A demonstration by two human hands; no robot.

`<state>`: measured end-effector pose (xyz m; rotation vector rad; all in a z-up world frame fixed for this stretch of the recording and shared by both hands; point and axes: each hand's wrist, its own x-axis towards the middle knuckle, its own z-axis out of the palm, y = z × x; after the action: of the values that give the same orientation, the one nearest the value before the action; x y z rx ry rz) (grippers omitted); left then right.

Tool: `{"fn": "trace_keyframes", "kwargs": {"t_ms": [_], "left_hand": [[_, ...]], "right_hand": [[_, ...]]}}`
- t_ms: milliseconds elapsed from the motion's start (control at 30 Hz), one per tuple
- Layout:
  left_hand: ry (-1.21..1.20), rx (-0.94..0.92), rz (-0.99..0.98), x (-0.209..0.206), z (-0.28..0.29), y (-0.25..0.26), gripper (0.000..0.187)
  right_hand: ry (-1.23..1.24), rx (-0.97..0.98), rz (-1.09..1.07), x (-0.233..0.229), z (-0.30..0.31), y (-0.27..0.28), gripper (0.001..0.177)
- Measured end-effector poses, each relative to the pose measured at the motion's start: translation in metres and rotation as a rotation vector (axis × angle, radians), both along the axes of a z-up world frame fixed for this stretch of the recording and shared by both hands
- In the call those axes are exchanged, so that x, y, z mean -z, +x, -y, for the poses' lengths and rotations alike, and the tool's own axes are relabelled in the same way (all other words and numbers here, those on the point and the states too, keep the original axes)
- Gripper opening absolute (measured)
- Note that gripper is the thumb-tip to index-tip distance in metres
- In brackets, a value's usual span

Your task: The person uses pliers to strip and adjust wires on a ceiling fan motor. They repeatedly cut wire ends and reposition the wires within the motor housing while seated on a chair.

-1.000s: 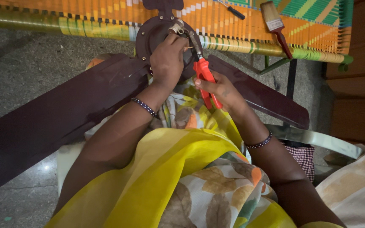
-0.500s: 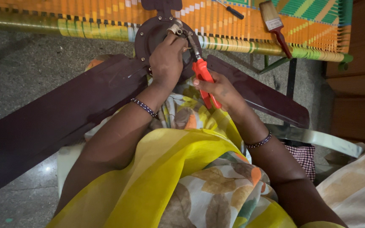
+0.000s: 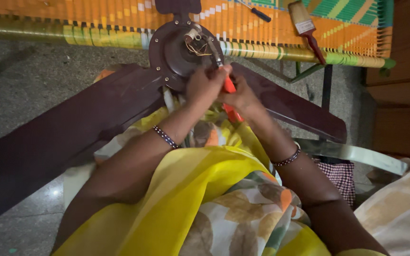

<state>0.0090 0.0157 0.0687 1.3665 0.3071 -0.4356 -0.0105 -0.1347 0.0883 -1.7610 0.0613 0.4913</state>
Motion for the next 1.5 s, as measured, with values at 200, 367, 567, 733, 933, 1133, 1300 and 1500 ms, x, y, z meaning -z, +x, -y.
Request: {"fn": "trace_keyframes", "kwargs": {"t_ms": [200, 367, 567, 733, 933, 1133, 1300, 1500], "left_hand": [[-0.33, 0.021, 0.002, 0.031, 0.028, -0.007, 0.066], [-0.307, 0.061, -0.198, 0.038, 0.023, -0.009, 0.061], [-0.317, -0.045, -0.129, 0.035, 0.029, -0.01, 0.049], [-0.256, -0.069, -0.12, 0.036, 0.032, -0.009, 0.049], [-0.198, -0.057, -0.075, 0.023, 0.027, -0.011, 0.057], [-0.254, -0.025, -0.071, 0.019, 0.022, -0.015, 0.061], [-0.342, 0.022, -0.095, 0.026, 0.02, -0.016, 0.053], [-0.319, -0.029, -0.207, 0.029, 0.024, -0.014, 0.061]], "right_hand": [[0.102, 0.086, -0.084, 0.019, -0.003, -0.008, 0.044], [0.261, 0.057, -0.154, 0.024, -0.009, -0.014, 0.046], [0.274, 0.105, -0.171, 0.02, -0.016, -0.019, 0.047], [0.26, 0.134, -0.177, 0.02, -0.023, -0.017, 0.055], [0.375, 0.149, -0.256, 0.018, -0.022, -0.014, 0.051], [0.416, 0.16, -0.265, 0.024, -0.017, -0.021, 0.038], [0.384, 0.197, -0.241, 0.029, -0.016, -0.019, 0.041], [0.414, 0.129, -0.252, 0.023, -0.018, -0.02, 0.038]]}}
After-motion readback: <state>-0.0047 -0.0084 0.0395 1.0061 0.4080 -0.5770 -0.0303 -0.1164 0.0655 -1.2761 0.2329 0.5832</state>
